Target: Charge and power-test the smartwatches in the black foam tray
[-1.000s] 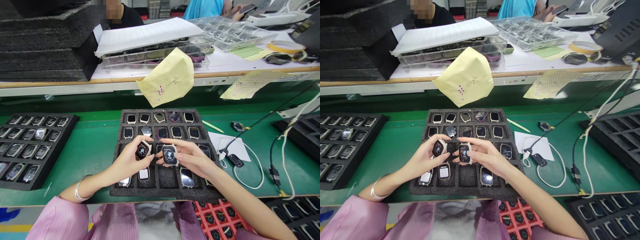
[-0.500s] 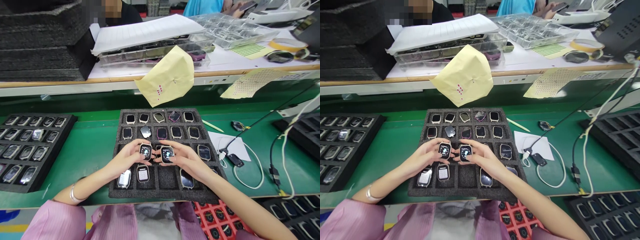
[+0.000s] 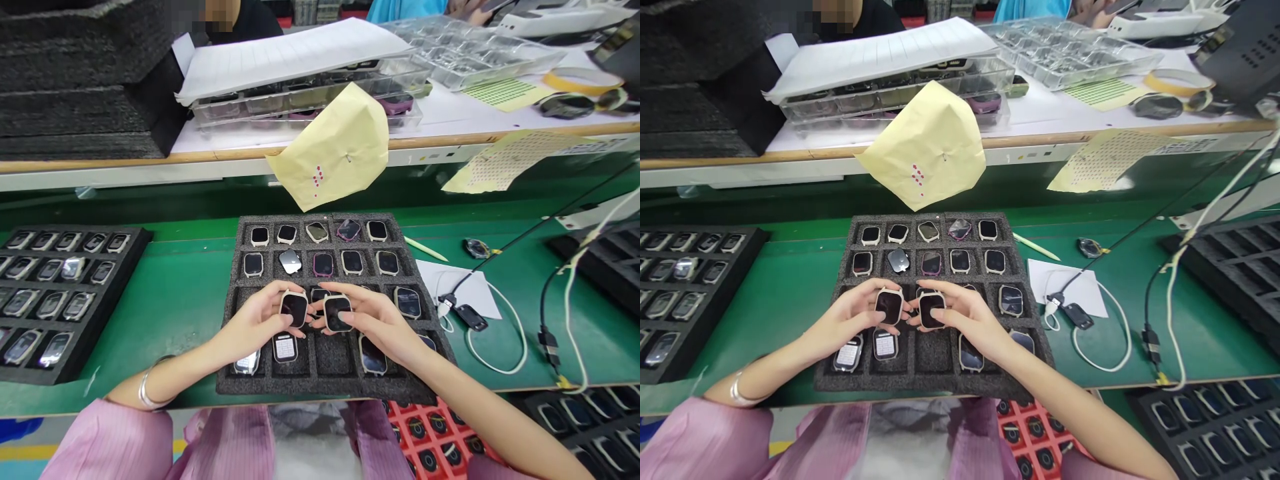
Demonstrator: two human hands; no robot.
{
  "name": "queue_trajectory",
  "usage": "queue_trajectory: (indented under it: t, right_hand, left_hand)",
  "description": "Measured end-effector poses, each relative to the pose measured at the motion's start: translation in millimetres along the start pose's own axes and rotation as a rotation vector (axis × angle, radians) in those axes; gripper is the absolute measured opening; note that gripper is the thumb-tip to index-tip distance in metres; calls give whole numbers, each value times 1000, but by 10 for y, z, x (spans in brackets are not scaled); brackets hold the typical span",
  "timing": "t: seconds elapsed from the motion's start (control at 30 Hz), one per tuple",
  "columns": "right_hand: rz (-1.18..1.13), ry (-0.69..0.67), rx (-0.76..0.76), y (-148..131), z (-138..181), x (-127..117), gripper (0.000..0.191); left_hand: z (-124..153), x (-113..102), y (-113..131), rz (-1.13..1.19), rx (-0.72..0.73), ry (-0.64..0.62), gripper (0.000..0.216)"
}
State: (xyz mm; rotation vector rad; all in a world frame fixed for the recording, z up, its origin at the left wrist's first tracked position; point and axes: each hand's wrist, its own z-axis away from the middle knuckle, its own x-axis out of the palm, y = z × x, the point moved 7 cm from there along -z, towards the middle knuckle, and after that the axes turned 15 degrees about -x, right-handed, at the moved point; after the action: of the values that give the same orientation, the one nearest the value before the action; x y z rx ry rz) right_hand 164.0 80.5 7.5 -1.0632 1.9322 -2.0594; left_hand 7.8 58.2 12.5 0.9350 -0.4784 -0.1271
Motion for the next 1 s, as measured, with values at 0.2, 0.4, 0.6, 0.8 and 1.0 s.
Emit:
queue_trajectory:
  t: [0.2, 0.4, 0.6, 0.8, 1.0]
  right_hand:
    - [-48, -3, 44, 54, 37, 18, 63]
    - [21, -26, 27, 30, 7, 24, 52]
    - [17, 25, 29, -27, -23, -22, 31]
    - [-6, -34, 73, 18, 8, 2, 42]
    - [-14, -32, 71, 0, 3, 1, 38]
  left_hand:
    - [-25, -71, 5, -216, 82, 130, 37]
    - [0, -99, 69, -467, 161, 268, 23]
    - [29, -24, 85, -559, 107, 228, 26]
    - [20, -51, 86, -484, 149, 247, 27]
    - [12, -38, 59, -486, 137, 222, 29]
